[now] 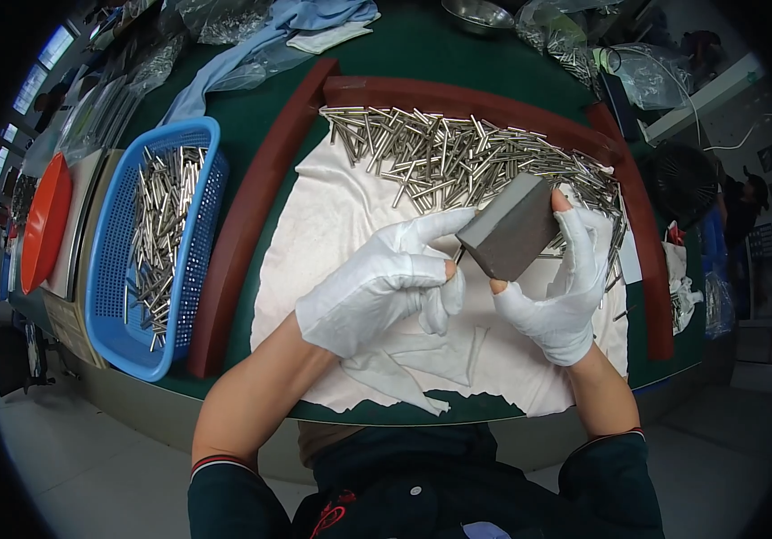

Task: Inspecting and aligning small metal pins against a block at a manufacturing workbench.

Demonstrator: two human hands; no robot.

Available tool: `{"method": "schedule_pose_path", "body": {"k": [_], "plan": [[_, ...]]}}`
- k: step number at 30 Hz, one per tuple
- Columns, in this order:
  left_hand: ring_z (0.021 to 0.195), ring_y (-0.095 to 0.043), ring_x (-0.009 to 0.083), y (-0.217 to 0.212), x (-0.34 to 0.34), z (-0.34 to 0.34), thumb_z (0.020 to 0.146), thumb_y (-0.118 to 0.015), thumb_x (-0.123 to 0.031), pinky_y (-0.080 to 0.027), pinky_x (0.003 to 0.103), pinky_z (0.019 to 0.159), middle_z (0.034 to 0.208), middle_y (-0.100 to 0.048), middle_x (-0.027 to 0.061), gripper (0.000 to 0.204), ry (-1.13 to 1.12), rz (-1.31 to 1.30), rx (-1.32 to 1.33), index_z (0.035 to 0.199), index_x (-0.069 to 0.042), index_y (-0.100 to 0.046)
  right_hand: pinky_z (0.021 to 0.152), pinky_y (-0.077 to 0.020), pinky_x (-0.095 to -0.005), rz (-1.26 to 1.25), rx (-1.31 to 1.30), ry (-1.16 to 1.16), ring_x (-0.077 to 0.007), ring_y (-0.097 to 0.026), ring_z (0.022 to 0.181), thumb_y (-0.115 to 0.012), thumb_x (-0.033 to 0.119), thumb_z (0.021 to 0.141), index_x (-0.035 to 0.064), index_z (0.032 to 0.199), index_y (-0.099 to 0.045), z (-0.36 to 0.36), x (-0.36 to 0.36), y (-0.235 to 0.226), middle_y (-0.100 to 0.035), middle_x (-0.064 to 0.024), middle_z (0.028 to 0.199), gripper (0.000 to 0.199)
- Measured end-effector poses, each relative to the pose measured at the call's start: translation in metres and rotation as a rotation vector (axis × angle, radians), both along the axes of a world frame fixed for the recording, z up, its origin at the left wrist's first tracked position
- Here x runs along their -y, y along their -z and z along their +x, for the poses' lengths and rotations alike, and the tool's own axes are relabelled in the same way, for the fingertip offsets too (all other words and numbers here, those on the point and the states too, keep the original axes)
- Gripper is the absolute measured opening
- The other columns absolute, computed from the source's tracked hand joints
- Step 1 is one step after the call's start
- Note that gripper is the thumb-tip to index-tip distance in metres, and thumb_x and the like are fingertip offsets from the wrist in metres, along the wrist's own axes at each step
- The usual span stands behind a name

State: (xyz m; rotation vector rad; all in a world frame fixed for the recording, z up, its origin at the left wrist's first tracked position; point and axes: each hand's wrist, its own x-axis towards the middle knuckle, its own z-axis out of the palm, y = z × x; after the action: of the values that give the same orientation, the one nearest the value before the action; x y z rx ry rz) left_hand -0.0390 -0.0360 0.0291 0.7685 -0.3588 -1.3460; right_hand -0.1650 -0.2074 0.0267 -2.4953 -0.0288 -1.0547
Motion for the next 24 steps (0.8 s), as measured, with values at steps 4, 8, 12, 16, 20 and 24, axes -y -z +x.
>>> {"method": "schedule_pose_path", "body": {"k": [4, 8, 12, 16, 20, 24], "plan": [[0.06, -0.059, 0.0136, 0.003, 0.001, -0.009, 0.081, -0.056, -0.007, -0.049, 0.024, 0.051, 0.079, -0.06, 0.011, 0.055, 0.055, 0.089, 0.003, 0.131, 0.006, -0.039, 0.074, -0.0457, -0.0312, 0.06, 0.061, -0.036, -0.0233, -0.051, 0.091, -0.081, 0.015, 0.054, -0.0029, 0.13, -0.044, 0.003, -0.007, 0.0, -0.045, -0.0143, 0.107, 0.086], [0.056, -0.056, 0.0093, -0.004, 0.0, -0.002, 0.082, -0.061, -0.006, -0.042, 0.019, 0.046, 0.072, -0.061, 0.0091, 0.048, -0.004, -0.02, -0.038, 0.125, 0.004, -0.043, 0.074, -0.046, -0.0315, -0.017, 0.01, 0.026, -0.023, -0.051, 0.092, -0.081, 0.015, 0.054, -0.0029, 0.131, -0.043, 0.0, -0.003, 0.0, -0.044, -0.0145, 0.107, 0.087], [0.053, -0.058, 0.0133, 0.001, 0.003, -0.012, 0.082, -0.056, -0.009, -0.047, 0.023, 0.05, 0.072, -0.059, 0.0103, 0.058, 0.034, 0.097, 0.116, 0.135, 0.004, -0.036, 0.072, -0.0464, -0.0312, 0.018, 0.034, -0.015, -0.0222, -0.051, 0.092, -0.08, 0.014, 0.054, -0.003, 0.131, -0.042, 0.001, -0.005, -0.001, -0.044, -0.0144, 0.107, 0.087], [0.053, -0.058, 0.0129, 0.0, 0.003, -0.006, 0.083, -0.056, -0.01, -0.048, 0.022, 0.051, 0.073, -0.059, 0.0085, 0.051, -0.052, 0.032, 0.031, 0.13, 0.004, -0.041, 0.073, -0.0469, -0.0311, 0.011, 0.035, -0.003, -0.0224, -0.051, 0.092, -0.08, 0.013, 0.054, -0.0037, 0.131, -0.042, 0.001, -0.005, 0.001, -0.044, -0.0143, 0.107, 0.087], [0.052, -0.057, 0.0126, 0.004, 0.001, -0.005, 0.083, -0.056, -0.009, -0.048, 0.023, 0.049, 0.074, -0.06, 0.0078, 0.051, 0.009, 0.053, 0.001, 0.13, 0.003, -0.042, 0.073, -0.047, -0.0311, 0.03, 0.035, -0.02, -0.0224, -0.051, 0.092, -0.08, 0.013, 0.054, -0.0041, 0.13, -0.042, 0.002, -0.006, 0.0, -0.043, -0.0141, 0.107, 0.087], [0.052, -0.057, 0.0137, 0.002, 0.002, -0.006, 0.083, -0.055, -0.009, -0.047, 0.023, 0.049, 0.073, -0.06, 0.0084, 0.05, 0.008, -0.007, 0.012, 0.13, 0.004, -0.042, 0.072, -0.0464, -0.0309, 0.0, 0.021, -0.002, -0.0224, -0.052, 0.09, -0.08, 0.013, 0.053, -0.0041, 0.13, -0.043, 0.003, -0.005, 0.0, -0.043, -0.0141, 0.107, 0.087]]}}
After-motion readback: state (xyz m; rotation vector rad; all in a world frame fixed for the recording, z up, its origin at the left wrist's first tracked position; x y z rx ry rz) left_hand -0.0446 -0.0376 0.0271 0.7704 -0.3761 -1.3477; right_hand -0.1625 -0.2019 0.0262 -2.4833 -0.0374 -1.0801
